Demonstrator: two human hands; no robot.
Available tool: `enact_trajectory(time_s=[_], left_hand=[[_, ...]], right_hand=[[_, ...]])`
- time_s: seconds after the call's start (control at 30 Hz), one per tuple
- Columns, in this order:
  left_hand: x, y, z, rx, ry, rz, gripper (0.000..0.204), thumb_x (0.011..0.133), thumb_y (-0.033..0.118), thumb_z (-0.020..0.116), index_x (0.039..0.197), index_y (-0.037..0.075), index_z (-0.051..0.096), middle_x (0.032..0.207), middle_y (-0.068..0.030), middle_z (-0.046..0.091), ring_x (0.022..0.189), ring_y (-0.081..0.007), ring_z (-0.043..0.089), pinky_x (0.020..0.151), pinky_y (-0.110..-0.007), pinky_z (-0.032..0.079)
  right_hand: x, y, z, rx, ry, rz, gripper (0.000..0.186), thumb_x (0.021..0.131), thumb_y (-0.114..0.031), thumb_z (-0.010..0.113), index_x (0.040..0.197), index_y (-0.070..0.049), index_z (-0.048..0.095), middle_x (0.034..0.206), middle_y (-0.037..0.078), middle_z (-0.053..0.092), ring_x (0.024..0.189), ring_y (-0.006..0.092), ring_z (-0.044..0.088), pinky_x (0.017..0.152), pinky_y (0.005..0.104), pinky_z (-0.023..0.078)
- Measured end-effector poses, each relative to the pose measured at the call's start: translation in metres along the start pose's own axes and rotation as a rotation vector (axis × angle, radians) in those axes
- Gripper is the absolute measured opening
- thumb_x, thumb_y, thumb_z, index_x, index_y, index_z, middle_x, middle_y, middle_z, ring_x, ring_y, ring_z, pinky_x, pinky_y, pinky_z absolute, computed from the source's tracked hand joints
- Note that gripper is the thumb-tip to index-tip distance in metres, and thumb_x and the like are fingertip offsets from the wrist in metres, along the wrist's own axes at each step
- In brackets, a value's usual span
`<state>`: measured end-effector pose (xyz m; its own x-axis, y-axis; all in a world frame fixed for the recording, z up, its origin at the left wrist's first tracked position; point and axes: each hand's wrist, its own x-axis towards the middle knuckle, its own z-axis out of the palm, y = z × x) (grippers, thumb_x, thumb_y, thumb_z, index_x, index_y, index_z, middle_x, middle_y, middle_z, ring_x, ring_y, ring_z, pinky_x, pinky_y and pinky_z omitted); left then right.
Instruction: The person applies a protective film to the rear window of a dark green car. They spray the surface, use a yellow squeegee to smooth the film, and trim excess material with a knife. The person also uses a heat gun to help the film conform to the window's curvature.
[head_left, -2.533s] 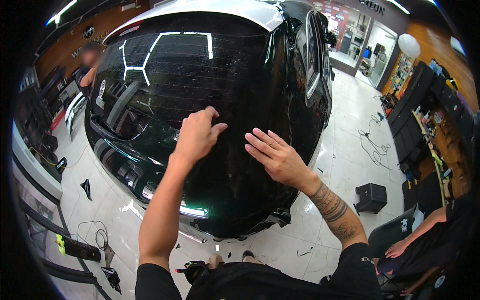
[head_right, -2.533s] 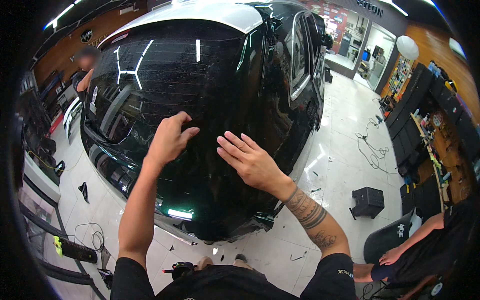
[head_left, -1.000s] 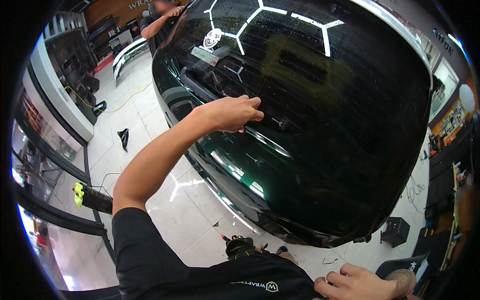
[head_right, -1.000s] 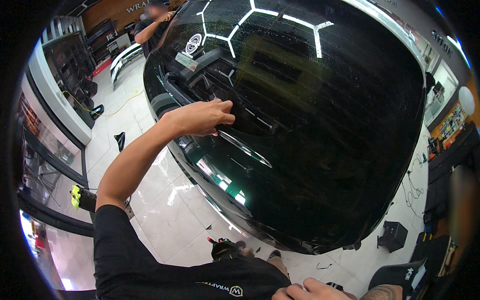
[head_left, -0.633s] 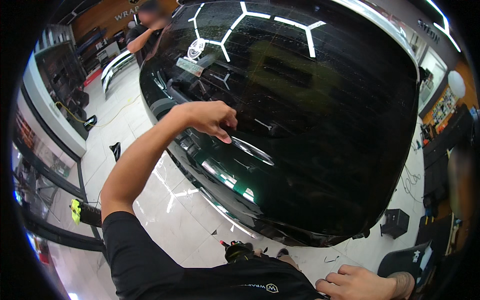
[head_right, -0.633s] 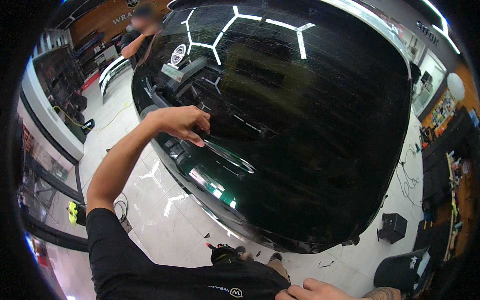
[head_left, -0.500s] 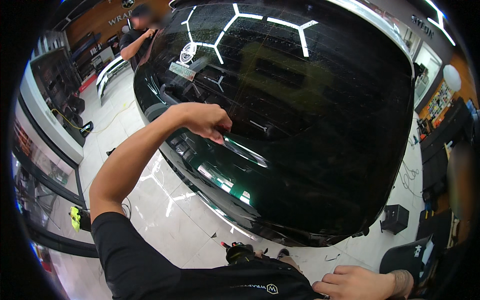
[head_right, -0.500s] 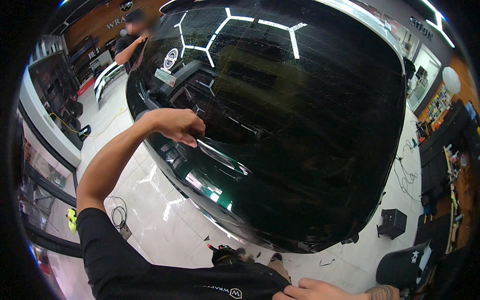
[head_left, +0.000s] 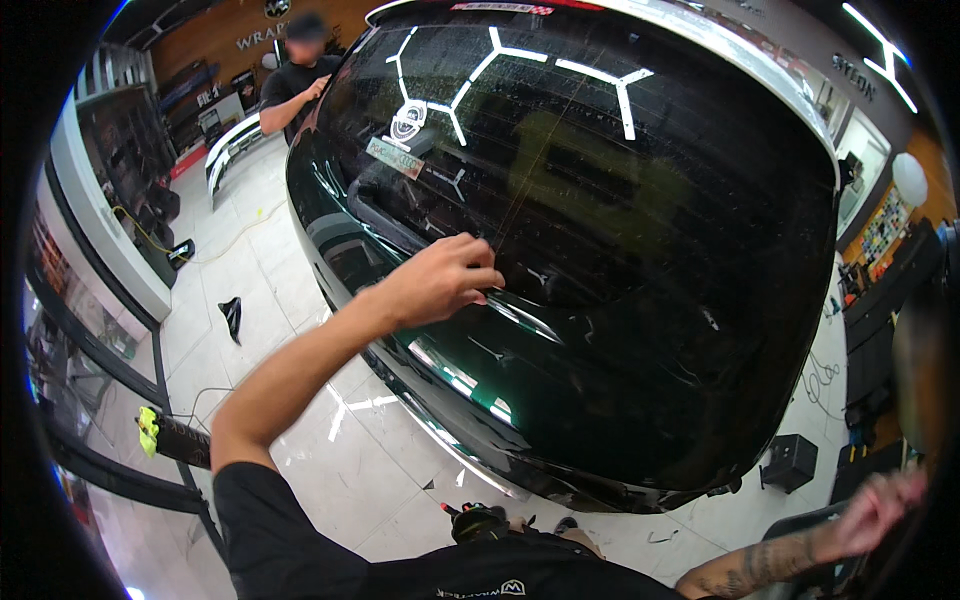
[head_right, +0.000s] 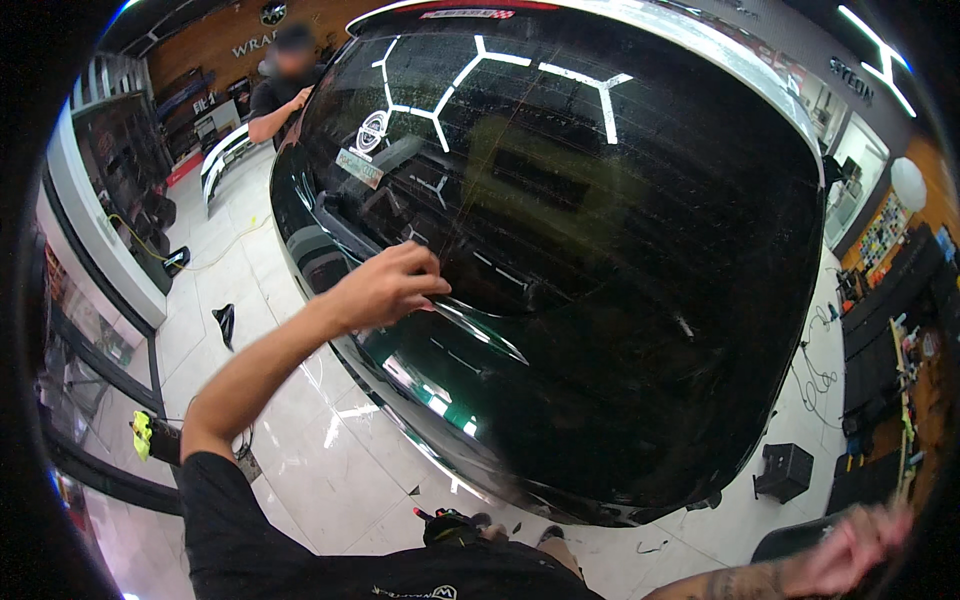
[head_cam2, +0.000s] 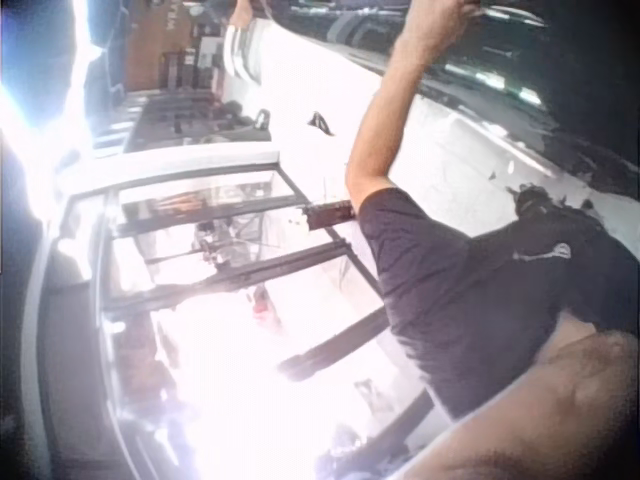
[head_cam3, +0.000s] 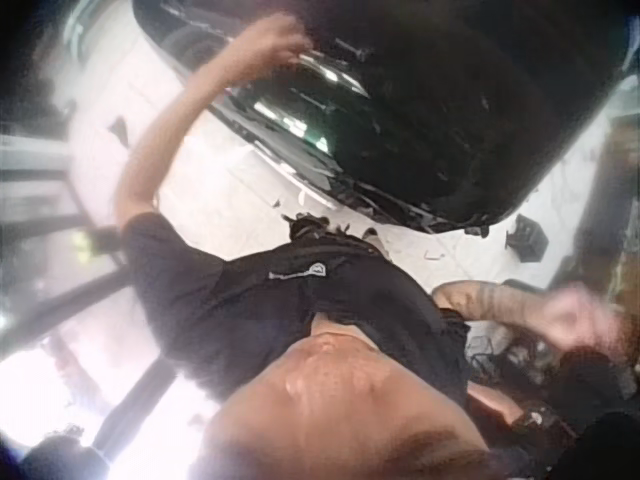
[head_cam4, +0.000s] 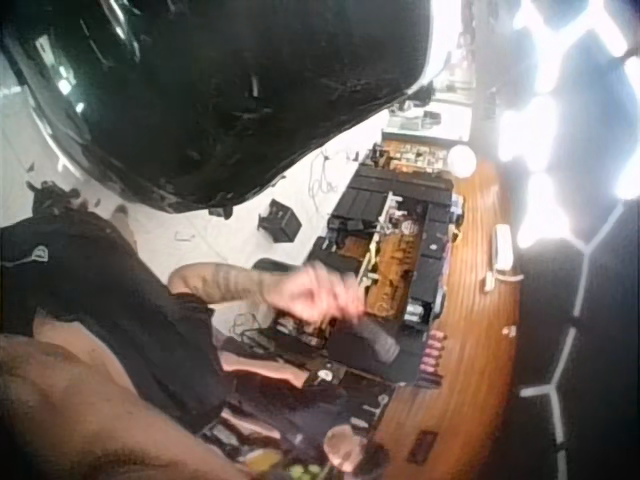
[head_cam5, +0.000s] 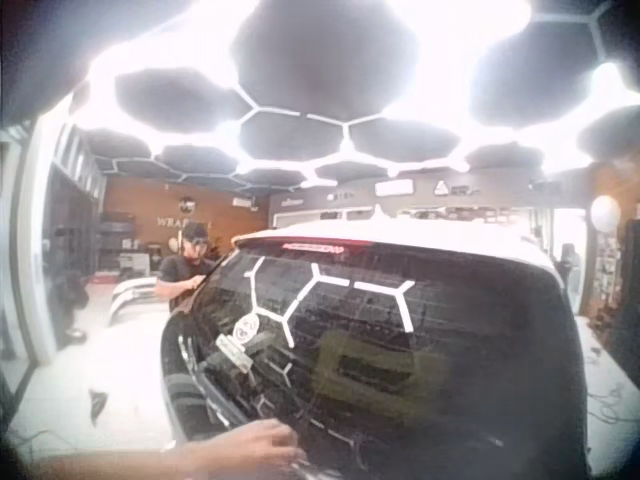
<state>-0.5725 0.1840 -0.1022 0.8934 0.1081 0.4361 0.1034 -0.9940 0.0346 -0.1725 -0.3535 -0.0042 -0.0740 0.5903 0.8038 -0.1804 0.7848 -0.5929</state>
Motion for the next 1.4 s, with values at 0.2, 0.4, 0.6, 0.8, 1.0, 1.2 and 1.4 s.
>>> enact_trajectory(time_s=[0.2,0.4,0.6,0.8,1.0,1.2,1.4], left_hand=[[-0.014,0.032,0.012,0.016,0.078,-0.184,0.031,0.085,0.007,0.073,0.116,0.007,0.068,0.116,-0.0110,0.061,0.111,-0.0301,0.058,0.100,-0.043,0.045],[-0.014,0.001,-0.022,-0.130,-0.146,-0.264,0.045,0.077,-0.006,0.070,0.120,0.007,0.059,0.114,-0.0114,0.058,0.112,-0.0334,0.055,0.100,-0.045,0.045],[-0.004,-0.010,-0.024,-0.125,-0.309,-0.286,0.051,0.071,-0.009,0.059,0.119,0.008,0.059,0.116,-0.0116,0.055,0.120,-0.0319,0.051,0.104,-0.047,0.042],[0.011,-0.022,-0.027,-0.208,-0.407,-0.302,0.040,0.068,0.009,0.064,0.108,0.004,0.063,0.102,-0.0132,0.054,0.107,-0.0322,0.055,0.094,-0.043,0.047],[0.015,-0.026,-0.031,-0.207,-0.392,-0.292,0.037,0.067,0.025,0.071,0.093,0.000,0.062,0.093,-0.0141,0.050,0.094,-0.0317,0.056,0.082,-0.041,0.047],[0.011,-0.025,-0.028,-0.263,-0.341,-0.263,0.041,0.076,0.035,0.070,0.094,0.000,0.060,0.095,-0.0143,0.052,0.093,-0.0318,0.056,0.081,-0.041,0.048],[0.008,-0.029,-0.021,-0.270,-0.315,-0.306,0.046,0.083,0.042,0.071,0.094,-0.001,0.060,0.091,-0.0147,0.061,0.090,-0.0321,0.060,0.079,-0.042,0.049]], right_hand=[[0.067,0.297,0.089,0.289,0.473,0.451,0.015,0.085,0.001,0.061,0.090,-0.008,0.050,0.088,0.006,0.048,0.077,0.0155,0.050,0.063,0.0283,0.043],[0.149,0.393,0.129,-1.361,-0.152,-0.078,0.010,0.076,-0.004,0.059,0.084,-0.003,0.055,0.100,0.019,0.058,0.088,0.0312,0.056,0.082,0.0456,0.044],[0.123,0.411,0.137,-1.515,-0.231,-0.004,0.007,0.083,-0.011,0.057,0.078,-0.005,0.058,0.090,0.014,0.060,0.086,0.0263,0.058,0.088,0.0427,0.043],[0.118,0.405,0.137,-1.616,-0.280,-0.081,0.008,0.084,-0.013,0.057,0.078,-0.009,0.060,0.089,0.009,0.062,0.087,0.0210,0.060,0.092,0.0410,0.039],[0.095,0.401,0.149,-1.508,-0.415,0.149,0.008,0.084,-0.013,0.058,0.078,-0.008,0.062,0.091,0.009,0.063,0.089,0.0214,0.061,0.091,0.0443,0.037],[0.133,0.371,0.131,-1.611,-0.213,0.094,0.010,0.084,-0.012,0.059,0.082,-0.004,0.064,0.127,0.019,0.062,0.125,0.0294,0.055,0.108,0.0566,0.029],[0.115,0.377,0.117,-1.550,-0.364,0.088,0.002,0.078,-0.006,0.059,0.078,-0.004,0.059,0.102,0.012,0.066,0.093,0.0259,0.062,0.093,0.0444,0.043]])
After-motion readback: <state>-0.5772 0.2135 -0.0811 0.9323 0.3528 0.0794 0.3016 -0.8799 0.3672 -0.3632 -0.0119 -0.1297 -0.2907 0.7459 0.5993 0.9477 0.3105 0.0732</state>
